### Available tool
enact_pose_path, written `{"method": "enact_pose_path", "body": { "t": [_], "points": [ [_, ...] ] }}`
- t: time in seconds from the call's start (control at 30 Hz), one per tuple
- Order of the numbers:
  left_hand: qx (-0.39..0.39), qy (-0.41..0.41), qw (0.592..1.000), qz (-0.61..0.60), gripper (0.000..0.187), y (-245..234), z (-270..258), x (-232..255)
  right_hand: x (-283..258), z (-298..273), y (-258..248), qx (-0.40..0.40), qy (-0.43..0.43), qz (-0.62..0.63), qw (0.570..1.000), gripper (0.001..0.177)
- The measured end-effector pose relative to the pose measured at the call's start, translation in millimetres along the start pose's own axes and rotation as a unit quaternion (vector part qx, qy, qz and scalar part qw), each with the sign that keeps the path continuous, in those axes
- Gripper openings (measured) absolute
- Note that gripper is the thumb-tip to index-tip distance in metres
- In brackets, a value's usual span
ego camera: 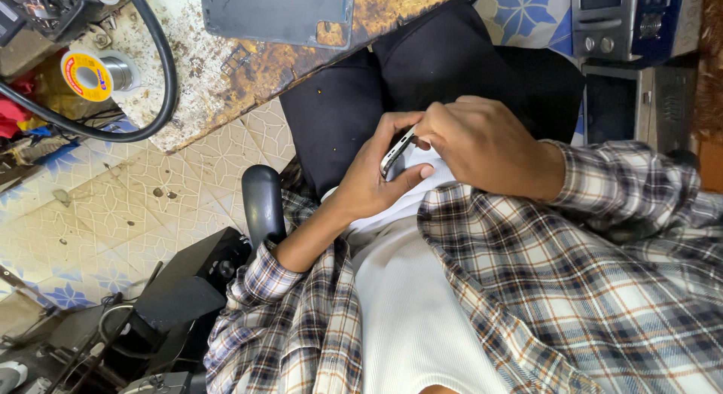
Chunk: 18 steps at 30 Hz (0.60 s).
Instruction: The person disassembles a smartphone by prying open the back cover with a metal tool. They separate the back cover from the main body, revealing the internal components, and then use a green screwdriver to work on the internal parts.
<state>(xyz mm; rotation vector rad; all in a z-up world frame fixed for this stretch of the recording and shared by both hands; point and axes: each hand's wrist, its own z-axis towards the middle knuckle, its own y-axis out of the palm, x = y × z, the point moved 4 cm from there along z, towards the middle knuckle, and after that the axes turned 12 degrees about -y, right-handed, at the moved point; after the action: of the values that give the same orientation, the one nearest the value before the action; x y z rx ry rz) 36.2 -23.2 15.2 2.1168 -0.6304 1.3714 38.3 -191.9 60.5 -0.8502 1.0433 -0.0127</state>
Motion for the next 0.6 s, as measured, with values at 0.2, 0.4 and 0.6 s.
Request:
{"method": "enact_pose_path", "body": {
  "t": [0.2, 0.4, 0.6],
  "points": [
    [-0.048, 0.002, 0.993, -0.11, 0.071, 2, 2, 8, 4, 16, -28, -0.089, 0.159, 0.215, 0.959, 0.005],
    [0.058, 0.041, 0.984, -0.162, 0.066, -2, -4, 24, 8, -2, -16, 0.033, 0.124, 0.189, 0.973, 0.008],
    [0.091, 0.061, 0.986, -0.128, 0.062, -11, -5, 2, -2, -8, 1, 0.101, 0.099, 0.171, 0.975, 0.014]
  ]
}}
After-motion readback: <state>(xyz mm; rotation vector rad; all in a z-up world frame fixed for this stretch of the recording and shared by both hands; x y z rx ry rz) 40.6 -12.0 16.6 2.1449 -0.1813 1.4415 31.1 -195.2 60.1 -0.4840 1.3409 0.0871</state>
